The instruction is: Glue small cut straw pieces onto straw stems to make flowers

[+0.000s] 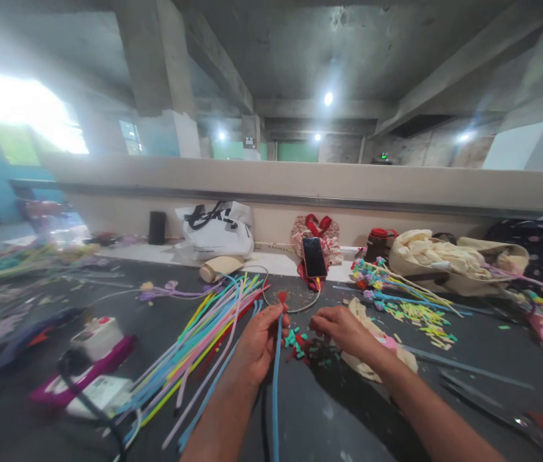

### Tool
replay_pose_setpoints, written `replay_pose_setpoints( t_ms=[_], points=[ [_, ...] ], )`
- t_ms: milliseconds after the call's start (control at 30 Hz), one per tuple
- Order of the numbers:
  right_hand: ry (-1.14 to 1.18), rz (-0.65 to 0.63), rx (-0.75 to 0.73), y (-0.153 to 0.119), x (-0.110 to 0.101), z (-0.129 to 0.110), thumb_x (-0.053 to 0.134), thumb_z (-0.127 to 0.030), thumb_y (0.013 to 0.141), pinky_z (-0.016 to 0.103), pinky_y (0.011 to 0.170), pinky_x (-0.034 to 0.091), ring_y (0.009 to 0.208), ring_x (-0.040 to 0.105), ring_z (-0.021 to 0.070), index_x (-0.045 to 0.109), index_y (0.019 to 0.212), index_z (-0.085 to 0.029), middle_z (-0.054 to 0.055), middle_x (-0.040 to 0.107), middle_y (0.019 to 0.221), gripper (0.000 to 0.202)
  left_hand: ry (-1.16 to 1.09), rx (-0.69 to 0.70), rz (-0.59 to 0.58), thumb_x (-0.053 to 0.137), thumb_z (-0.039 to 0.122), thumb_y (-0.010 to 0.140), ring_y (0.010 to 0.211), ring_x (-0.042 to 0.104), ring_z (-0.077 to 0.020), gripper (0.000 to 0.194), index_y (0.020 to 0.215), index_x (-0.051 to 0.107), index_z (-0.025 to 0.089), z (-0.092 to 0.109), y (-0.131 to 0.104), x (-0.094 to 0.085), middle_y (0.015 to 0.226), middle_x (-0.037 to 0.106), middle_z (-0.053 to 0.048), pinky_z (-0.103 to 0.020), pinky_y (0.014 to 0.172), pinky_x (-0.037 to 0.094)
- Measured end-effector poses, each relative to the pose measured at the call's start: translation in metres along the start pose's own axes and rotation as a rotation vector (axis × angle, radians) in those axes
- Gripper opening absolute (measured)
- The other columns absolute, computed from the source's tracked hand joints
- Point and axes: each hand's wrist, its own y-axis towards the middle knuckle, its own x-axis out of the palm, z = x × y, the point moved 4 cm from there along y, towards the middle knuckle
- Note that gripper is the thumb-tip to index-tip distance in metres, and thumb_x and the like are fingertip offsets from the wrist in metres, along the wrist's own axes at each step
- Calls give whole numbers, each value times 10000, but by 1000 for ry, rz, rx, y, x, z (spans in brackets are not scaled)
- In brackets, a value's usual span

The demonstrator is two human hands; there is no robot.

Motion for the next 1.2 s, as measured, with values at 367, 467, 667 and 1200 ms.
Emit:
replay_pose_setpoints(
  t_ms=[367, 467, 667, 1200],
  points=[
    [590, -116, 155, -1, 7, 7, 428, -373, 731, 159, 391, 316, 460, 521, 84, 567, 701, -144, -24, 544, 543, 270, 125, -134, -78, 574, 264, 676, 303, 290, 6, 127, 693, 528, 147, -15, 1, -3, 468, 434, 77, -94, 293, 143],
    [635, -126, 158, -2, 10, 8, 452, -360, 722, 160, 396, 315, 443, 499, 76, 565, 661, -140, -24, 550, 522, 255, 166, -136, -81, 644, 276, 606, 281, 179, 15, 210, 604, 469, 160, -18, 2, -4, 393, 329, 117, -110, 292, 65],
    [633, -129, 166, -4, 18, 3, 488, -425, 716, 165, 375, 269, 370, 440, 62, 519, 568, -145, -40, 529, 429, 318, 212, -60, -65, 662, 333, 583, 257, 198, 5, 247, 655, 501, 161, -22, 5, -1, 367, 374, 114, -132, 287, 86],
    [568, -145, 175, -1, 35, 3, 491, -354, 688, 176, 345, 261, 315, 409, 59, 586, 627, -128, -34, 543, 411, 253, 625, 287, 62, 671, 266, 545, 477, 495, -118, 140, 520, 584, 159, -13, 9, -6, 465, 570, 23, -202, 477, 351]
  ],
)
